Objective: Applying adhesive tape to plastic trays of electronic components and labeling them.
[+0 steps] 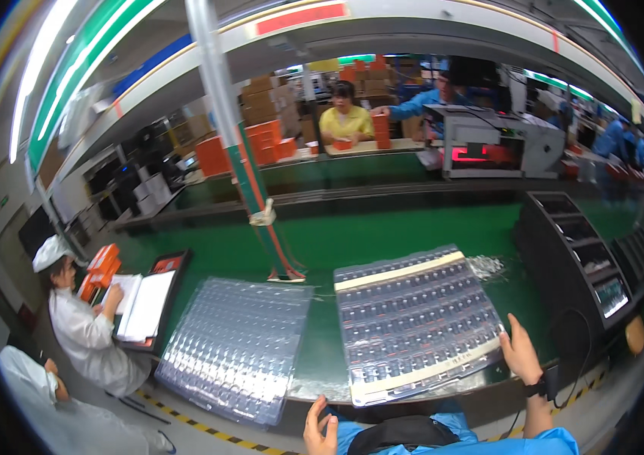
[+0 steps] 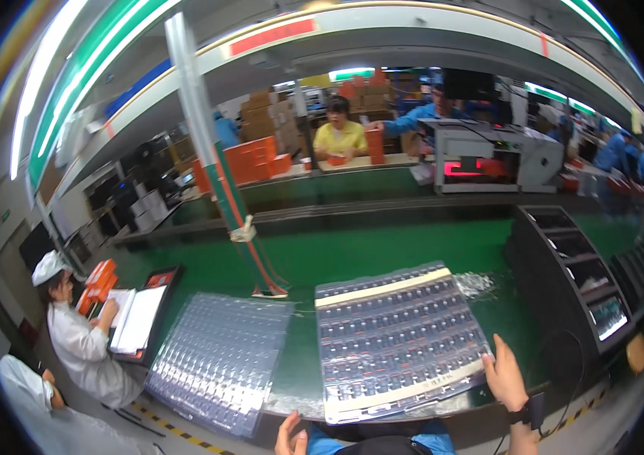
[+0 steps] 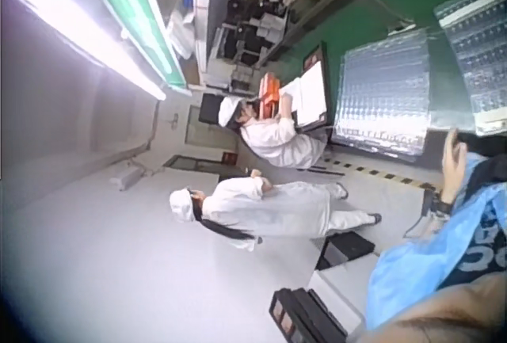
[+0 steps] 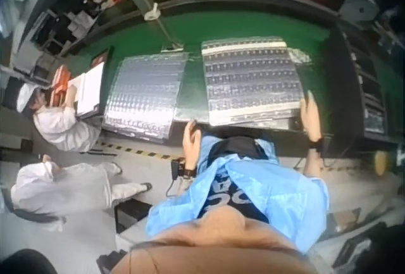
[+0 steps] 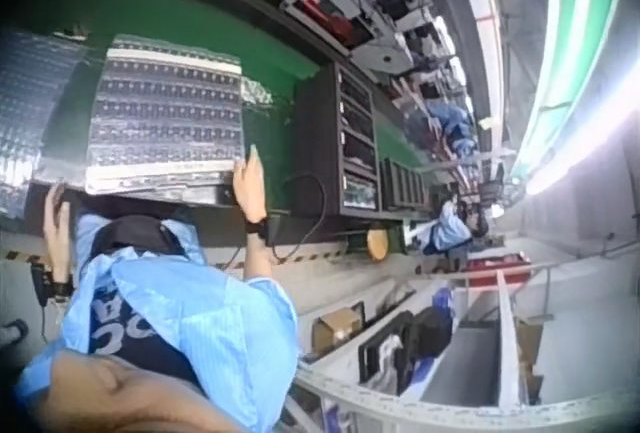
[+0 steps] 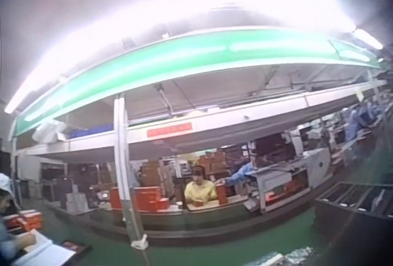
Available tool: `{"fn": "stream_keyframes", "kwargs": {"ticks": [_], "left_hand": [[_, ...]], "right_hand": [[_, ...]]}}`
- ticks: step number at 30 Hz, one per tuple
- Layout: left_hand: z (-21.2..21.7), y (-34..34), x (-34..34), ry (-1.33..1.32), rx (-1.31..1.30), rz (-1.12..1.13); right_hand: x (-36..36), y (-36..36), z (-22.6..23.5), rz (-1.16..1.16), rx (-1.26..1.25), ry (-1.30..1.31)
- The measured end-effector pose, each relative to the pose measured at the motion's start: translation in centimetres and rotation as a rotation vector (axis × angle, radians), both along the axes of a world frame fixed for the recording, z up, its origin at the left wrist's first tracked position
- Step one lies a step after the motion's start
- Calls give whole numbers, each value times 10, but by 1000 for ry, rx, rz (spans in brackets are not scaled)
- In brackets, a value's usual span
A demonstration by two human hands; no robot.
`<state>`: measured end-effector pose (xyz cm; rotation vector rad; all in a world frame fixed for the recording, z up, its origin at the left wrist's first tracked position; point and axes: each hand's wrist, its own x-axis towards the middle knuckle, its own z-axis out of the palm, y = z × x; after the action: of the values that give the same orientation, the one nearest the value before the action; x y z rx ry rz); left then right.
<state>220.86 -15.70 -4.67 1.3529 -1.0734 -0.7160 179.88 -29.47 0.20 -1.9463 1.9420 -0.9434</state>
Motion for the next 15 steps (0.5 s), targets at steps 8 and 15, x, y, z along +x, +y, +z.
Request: {"fn": "stream_keyframes", "kwargs": {"ticks": [8,15], "left_hand": [[-5,-52,-23,-581,82,-255],[64,-29,3,510,216,-140]], "right_hand": [[20,-3,-48,-198,-211,-374],[15,79,-46,-202,81,-696]]}}
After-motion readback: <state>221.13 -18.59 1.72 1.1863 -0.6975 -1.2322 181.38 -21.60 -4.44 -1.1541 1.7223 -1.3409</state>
